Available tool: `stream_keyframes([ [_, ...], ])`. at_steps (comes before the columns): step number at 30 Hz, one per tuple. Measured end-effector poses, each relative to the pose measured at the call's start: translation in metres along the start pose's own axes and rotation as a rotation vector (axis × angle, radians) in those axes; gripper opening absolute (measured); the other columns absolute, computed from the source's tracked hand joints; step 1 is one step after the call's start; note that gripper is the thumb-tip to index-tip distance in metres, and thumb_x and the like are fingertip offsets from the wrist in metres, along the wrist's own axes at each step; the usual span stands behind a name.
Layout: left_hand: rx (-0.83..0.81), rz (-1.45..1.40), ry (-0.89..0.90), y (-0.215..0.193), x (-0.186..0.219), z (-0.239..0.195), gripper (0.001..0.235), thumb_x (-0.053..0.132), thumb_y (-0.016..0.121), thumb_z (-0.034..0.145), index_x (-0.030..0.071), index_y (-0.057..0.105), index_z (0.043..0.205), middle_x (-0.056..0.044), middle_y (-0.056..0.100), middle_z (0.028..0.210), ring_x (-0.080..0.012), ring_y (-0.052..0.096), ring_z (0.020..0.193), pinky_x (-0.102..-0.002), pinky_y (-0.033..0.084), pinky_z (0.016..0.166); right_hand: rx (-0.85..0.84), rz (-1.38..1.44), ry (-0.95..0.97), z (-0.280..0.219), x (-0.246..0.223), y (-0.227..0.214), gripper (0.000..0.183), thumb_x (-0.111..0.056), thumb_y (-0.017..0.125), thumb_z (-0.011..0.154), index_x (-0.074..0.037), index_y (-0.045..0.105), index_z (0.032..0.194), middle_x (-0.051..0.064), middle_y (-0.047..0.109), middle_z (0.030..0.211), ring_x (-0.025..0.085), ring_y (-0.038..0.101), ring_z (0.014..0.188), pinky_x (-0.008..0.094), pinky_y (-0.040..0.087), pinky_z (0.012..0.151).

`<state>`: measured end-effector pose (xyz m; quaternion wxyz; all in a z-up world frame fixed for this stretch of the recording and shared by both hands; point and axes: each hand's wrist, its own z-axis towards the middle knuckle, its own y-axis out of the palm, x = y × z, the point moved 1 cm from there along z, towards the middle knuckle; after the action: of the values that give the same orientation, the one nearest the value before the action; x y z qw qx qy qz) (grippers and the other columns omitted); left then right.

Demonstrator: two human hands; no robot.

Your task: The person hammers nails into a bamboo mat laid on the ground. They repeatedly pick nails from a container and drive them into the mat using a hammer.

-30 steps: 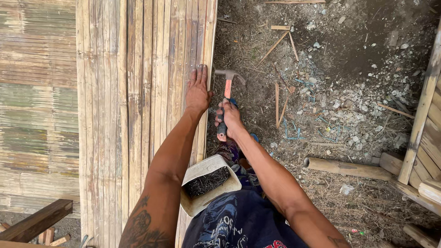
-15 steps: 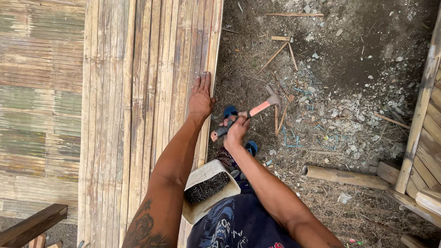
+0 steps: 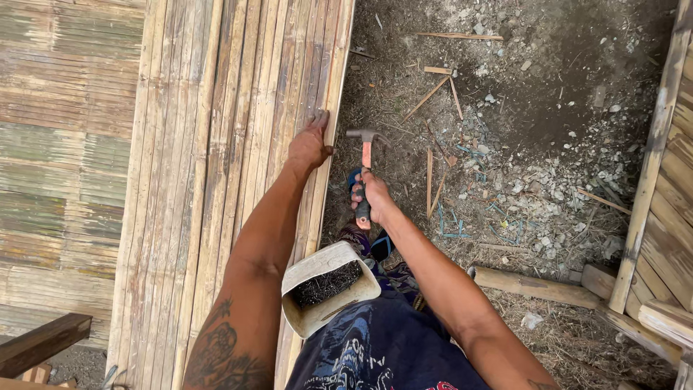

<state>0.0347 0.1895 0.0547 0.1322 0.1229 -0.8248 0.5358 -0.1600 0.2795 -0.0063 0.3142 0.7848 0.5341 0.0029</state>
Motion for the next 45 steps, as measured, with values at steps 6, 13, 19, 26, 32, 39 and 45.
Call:
stream_keyframes([
  [6, -0.503, -0.371, 0.113, -0.001, 0.031, -0.15, 0.012, 0.016, 0.066, 0.095, 0.01, 0.074, 0.1, -0.009, 0.08, 0.094, -0.0153, 0.077, 0.084, -0.031, 0.059, 0.081, 0.008, -0.118, -0.046, -0.036, 0.03, -0.046, 0.031, -0.04, 0.045, 0.108, -0.012, 0.049, 0.096, 0.0, 0.044, 0.067, 0.013, 0.043, 0.051, 0.034, 0.042, 0.047],
  [13, -0.3, 0.131, 0.427, 0.123, 0.077, -0.333, 0.032, 0.011, 0.057, 0.091, 0.0, 0.07, 0.119, -0.022, 0.071, 0.114, -0.0332, 0.072, 0.092, -0.045, 0.059, 0.072, 0.039, -0.183, 0.019, -0.047, 0.084, -0.077, 0.031, -0.039, 0.05, 0.107, -0.011, 0.048, 0.094, 0.001, 0.044, 0.066, 0.013, 0.044, 0.051, 0.034, 0.042, 0.046],
  [19, -0.373, 0.473, 0.342, 0.205, 0.04, -0.368, 0.03, 0.015, 0.051, 0.099, 0.001, 0.068, 0.119, -0.018, 0.071, 0.119, -0.0292, 0.072, 0.104, -0.043, 0.058, 0.085, 0.03, -0.21, -0.012, -0.067, 0.098, -0.074, 0.026, -0.032, 0.057, 0.105, -0.009, 0.049, 0.095, 0.001, 0.046, 0.067, 0.012, 0.045, 0.052, 0.033, 0.043, 0.046],
  [26, -0.456, 0.321, 0.306, 0.214, 0.025, -0.428, 0.03, 0.01, 0.051, 0.098, 0.002, 0.064, 0.124, -0.017, 0.072, 0.109, -0.0299, 0.075, 0.089, -0.042, 0.063, 0.072, 0.026, -0.218, -0.069, -0.101, 0.128, -0.072, 0.027, -0.033, 0.058, 0.106, -0.01, 0.049, 0.096, -0.001, 0.046, 0.068, 0.011, 0.046, 0.053, 0.032, 0.044, 0.048],
  [32, -0.511, 0.249, 0.331, 0.203, 0.029, -0.483, 0.032, 0.008, 0.051, 0.097, 0.009, 0.061, 0.128, -0.018, 0.065, 0.115, -0.0307, 0.075, 0.085, -0.044, 0.063, 0.066, 0.055, -0.188, -0.062, -0.12, 0.186, -0.097, 0.024, -0.032, 0.059, 0.103, -0.01, 0.052, 0.095, -0.001, 0.046, 0.068, 0.011, 0.046, 0.053, 0.032, 0.044, 0.048],
  [39, -0.347, -0.182, 0.419, 0.14, 0.041, -0.498, 0.025, 0.014, 0.063, 0.087, 0.003, 0.055, 0.108, -0.022, 0.07, 0.092, -0.0418, 0.07, 0.08, -0.051, 0.057, 0.071, 0.075, -0.124, -0.1, -0.153, 0.228, -0.113, 0.017, -0.026, 0.061, 0.101, -0.014, 0.05, 0.097, -0.001, 0.047, 0.069, 0.012, 0.046, 0.053, 0.033, 0.044, 0.046],
  [45, 0.049, -0.37, 0.22, 0.097, 0.026, -0.352, 0.017, 0.005, 0.048, 0.104, 0.006, 0.056, 0.119, -0.021, 0.069, 0.106, -0.0329, 0.072, 0.073, -0.043, 0.064, 0.069, 0.126, -0.172, -0.151, -0.17, 0.227, -0.093, 0.024, -0.034, 0.058, 0.103, -0.013, 0.046, 0.101, -0.001, 0.046, 0.07, 0.013, 0.046, 0.05, 0.033, 0.043, 0.043],
])
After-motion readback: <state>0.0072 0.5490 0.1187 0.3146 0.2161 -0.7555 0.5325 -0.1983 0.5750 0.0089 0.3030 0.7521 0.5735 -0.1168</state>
